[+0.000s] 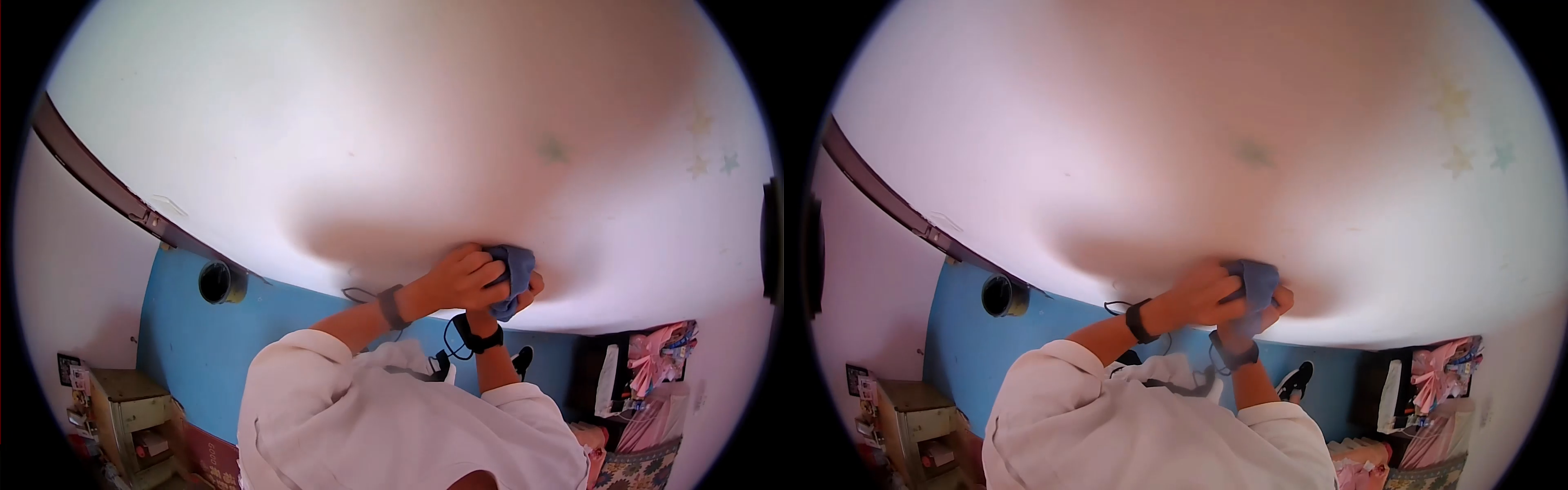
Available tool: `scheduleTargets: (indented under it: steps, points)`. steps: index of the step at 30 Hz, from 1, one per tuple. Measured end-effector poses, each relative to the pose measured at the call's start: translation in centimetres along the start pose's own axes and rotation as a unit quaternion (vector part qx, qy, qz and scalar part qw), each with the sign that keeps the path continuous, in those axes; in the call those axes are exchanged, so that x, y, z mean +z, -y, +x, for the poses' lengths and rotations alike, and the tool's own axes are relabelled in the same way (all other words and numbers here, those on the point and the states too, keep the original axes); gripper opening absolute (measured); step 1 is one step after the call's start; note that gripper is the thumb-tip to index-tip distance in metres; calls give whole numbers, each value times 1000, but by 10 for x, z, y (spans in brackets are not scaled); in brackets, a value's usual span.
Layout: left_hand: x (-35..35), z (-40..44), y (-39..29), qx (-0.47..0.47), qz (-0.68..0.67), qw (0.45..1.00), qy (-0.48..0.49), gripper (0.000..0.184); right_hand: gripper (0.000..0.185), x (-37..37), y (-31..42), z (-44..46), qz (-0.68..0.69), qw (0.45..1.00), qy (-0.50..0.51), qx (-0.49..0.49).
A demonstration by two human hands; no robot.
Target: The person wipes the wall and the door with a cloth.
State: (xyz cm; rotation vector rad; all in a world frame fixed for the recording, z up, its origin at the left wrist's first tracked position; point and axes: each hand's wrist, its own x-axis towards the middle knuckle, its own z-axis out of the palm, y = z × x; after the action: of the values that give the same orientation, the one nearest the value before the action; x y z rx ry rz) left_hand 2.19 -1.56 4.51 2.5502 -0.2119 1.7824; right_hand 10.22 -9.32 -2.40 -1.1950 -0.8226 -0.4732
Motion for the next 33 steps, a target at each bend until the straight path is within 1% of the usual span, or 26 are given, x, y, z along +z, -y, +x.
scheduleTargets:
  steps: [2, 3, 4, 5, 8, 9, 12, 13, 15, 16, 18, 19, 20, 21, 24, 26, 27, 30, 33]
  points:
    - [-29, 5, 11, -38, 8, 999, -23, 21, 45, 25, 32, 14, 25, 999, 28, -17]
    - [-45, 10, 16, -51, 18, 998, -36, 21, 46, 38, 47, 24, 22, 997, 58, -51]
    - [-68, 26, 21, -53, 40, 996, -54, 20, 47, 48, 64, 34, 8, 991, 89, -100]
    - [-87, 38, 27, -55, 60, 994, -73, 20, 48, 58, 77, 46, -41, 973, 129, -187]
    - [-131, 51, 42, -105, 95, 983, -115, 11, 47, 96, 105, 53, -3, 965, 155, -211]
    - [-138, 50, 43, -161, 73, 978, -111, 10, 42, 104, 114, 54, 0, 963, 168, -210]
    - [-151, 45, 50, -299, 16, 947, -118, 13, 38, 122, 122, 46, -4, 959, 169, -228]
    - [-149, 42, 50, -331, 0, 935, -130, 15, 34, 124, 122, 44, 2, 955, 180, -235]
    - [-148, 15, 48, -364, -27, 924, -117, 14, 34, 127, 119, 33, 1, 952, 185, -243]
    - [-143, -15, 48, -364, -38, 926, -93, 17, 35, 128, 116, 28, -1, 951, 187, -247]
    - [-142, -35, 50, -361, -23, 929, -80, 17, 34, 125, 108, 14, -2, 950, 198, -241]
    - [-137, -35, 49, -362, 3, 928, -89, 12, 34, 123, 103, 9, -2, 949, 204, -239]
    - [-135, -39, 47, -366, 30, 925, -98, 11, 33, 120, 99, 4, -12, 947, 216, -237]
    - [-134, -58, 47, -424, -85, 900, -54, 14, 33, 116, 95, -1, -21, 945, 229, -233]
    - [-120, -75, 34, -283, 65, 955, -65, 30, 35, 104, 79, -16, -9, 936, 280, -215]
    - [-114, -86, 28, -311, 53, 948, -50, 38, 37, 101, 73, -29, -16, 945, 260, -197]
    - [-113, -92, 27, -324, 48, 944, -45, 42, 39, 99, 70, -33, -18, 943, 268, -197]
    - [-115, -109, 23, -360, 40, 932, 5, 47, 29, 99, 75, -37, -51, 939, 281, -191]
    - [-121, -109, 25, -345, 56, 936, 40, 49, 30, 101, 75, -44, -35, 947, 277, -156]
